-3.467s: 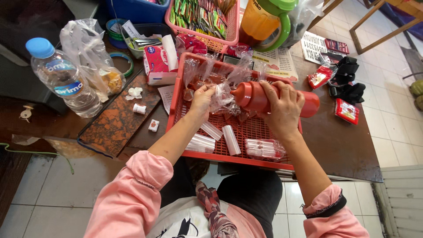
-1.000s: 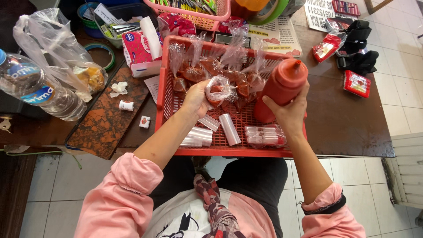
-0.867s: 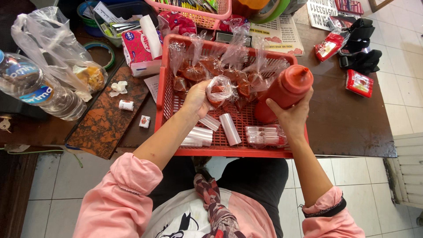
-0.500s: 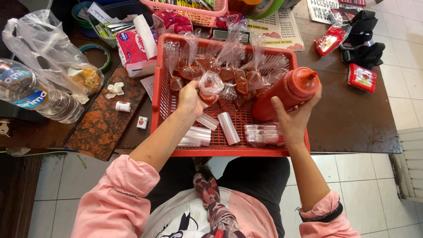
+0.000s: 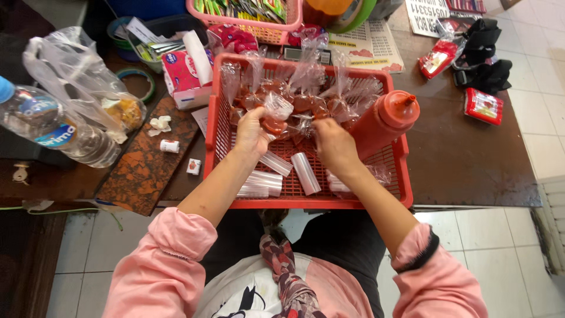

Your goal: The person fills small plastic bags with sauce from a red bottle and ties them closed by hand.

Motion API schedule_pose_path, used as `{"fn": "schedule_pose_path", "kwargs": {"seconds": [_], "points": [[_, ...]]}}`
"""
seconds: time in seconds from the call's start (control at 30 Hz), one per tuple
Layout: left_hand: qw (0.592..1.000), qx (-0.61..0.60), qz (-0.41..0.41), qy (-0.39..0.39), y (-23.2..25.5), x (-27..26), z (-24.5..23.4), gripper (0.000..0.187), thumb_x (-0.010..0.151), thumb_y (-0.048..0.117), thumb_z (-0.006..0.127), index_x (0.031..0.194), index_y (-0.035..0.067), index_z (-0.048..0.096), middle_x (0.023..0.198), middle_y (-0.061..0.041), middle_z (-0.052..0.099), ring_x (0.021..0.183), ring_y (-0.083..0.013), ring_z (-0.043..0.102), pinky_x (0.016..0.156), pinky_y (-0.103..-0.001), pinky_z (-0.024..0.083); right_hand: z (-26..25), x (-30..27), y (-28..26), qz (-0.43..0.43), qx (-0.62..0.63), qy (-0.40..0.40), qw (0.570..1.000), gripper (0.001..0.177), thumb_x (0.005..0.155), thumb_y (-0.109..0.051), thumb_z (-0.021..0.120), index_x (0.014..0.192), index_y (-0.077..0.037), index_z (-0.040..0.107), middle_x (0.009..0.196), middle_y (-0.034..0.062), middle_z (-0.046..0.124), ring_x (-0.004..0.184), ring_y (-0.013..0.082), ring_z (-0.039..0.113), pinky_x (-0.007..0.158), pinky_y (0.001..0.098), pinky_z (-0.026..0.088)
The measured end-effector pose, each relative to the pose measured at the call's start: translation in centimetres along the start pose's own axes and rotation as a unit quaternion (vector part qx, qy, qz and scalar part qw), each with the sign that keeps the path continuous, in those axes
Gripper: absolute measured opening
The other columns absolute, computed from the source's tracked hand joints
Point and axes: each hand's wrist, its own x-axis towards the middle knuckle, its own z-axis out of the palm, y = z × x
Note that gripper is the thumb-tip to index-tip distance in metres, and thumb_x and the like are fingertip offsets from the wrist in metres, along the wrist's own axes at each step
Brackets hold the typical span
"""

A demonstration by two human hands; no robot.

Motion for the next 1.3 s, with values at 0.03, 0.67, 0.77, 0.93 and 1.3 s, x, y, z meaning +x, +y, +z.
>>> {"fn": "schedule_pose_path", "kwargs": {"seconds": [0.03, 0.67, 0.77, 0.93, 1.3], "points": [[1.0, 0.0, 0.004, -0.001, 0.1, -0.1, 0.0, 0.028, 0.071, -0.009, 0.071, 0.096, -0.003, 0.062, 0.095, -0.021, 0.064, 0.093, -0.0454, 0.071, 0.074, -0.073, 0.055, 0.1, 1.0, 0.2, -0.003, 0.001, 0.002, 1.0, 0.022, 0.096, -0.015, 0.063, 0.116, -0.019, 0.069, 0.105, 0.0036, 0.069, 0.088, 0.028, 0.074, 0.067, 0.0413, 0.061], [1.0, 0.002, 0.018, 0.007, 0.8, -1.4, 1.2, 0.031, 0.068, -0.005, 0.081, 0.093, 0.006, 0.065, 0.087, -0.016, 0.069, 0.084, -0.0351, 0.074, 0.076, -0.06, 0.06, 3.8, 4.7, 2.9, 0.446, 0.608, -0.02, 0.656, 0.032, 0.086, -0.029, 0.074, 0.105, -0.005, 0.067, 0.085, 0.017, 0.063, 0.058, 0.0308, 0.069, 0.048, 0.0427, 0.06], [0.999, 0.03, 0.029, -0.004, 0.8, -1.8, 1.1, 0.036, 0.068, -0.004, 0.083, 0.096, 0.008, 0.064, 0.088, -0.014, 0.07, 0.084, -0.0327, 0.075, 0.077, -0.057, 0.061, 2.1, 4.6, 1.7, 0.46, 0.623, -0.041, 0.632, 0.039, 0.098, -0.041, 0.062, 0.116, -0.007, 0.058, 0.088, 0.0144, 0.067, 0.063, 0.026, 0.074, 0.053, 0.0365, 0.063], [0.996, 0.07, 0.045, -0.034, 0.1, -0.1, 0.1, 0.041, 0.069, -0.002, 0.088, 0.098, 0.012, 0.063, 0.088, -0.011, 0.073, 0.083, -0.0285, 0.077, 0.076, -0.051, 0.063, 0.2, 4.6, 0.8, 0.407, 0.648, -0.08, 0.639, 0.053, 0.106, -0.048, 0.045, 0.143, -0.01, 0.048, 0.101, 0.0182, 0.076, 0.083, 0.018, 0.078, 0.075, 0.0288, 0.064], [0.984, 0.133, 0.078, -0.086, -0.2, -0.6, 0.5, 0.028, 0.074, 0.006, 0.092, 0.083, 0.017, 0.068, 0.069, -0.002, 0.066, 0.057, -0.0196, 0.067, 0.055, -0.03, 0.057, -1.0, 3.8, -2.6, 0.241, 0.661, -0.2, 0.682, 0.022, 0.099, -0.019, 0.066, 0.117, -0.008, 0.072, 0.1, 0.0107, 0.079, 0.078, 0.0129, 0.077, 0.066, 0.0208, 0.063]]}}
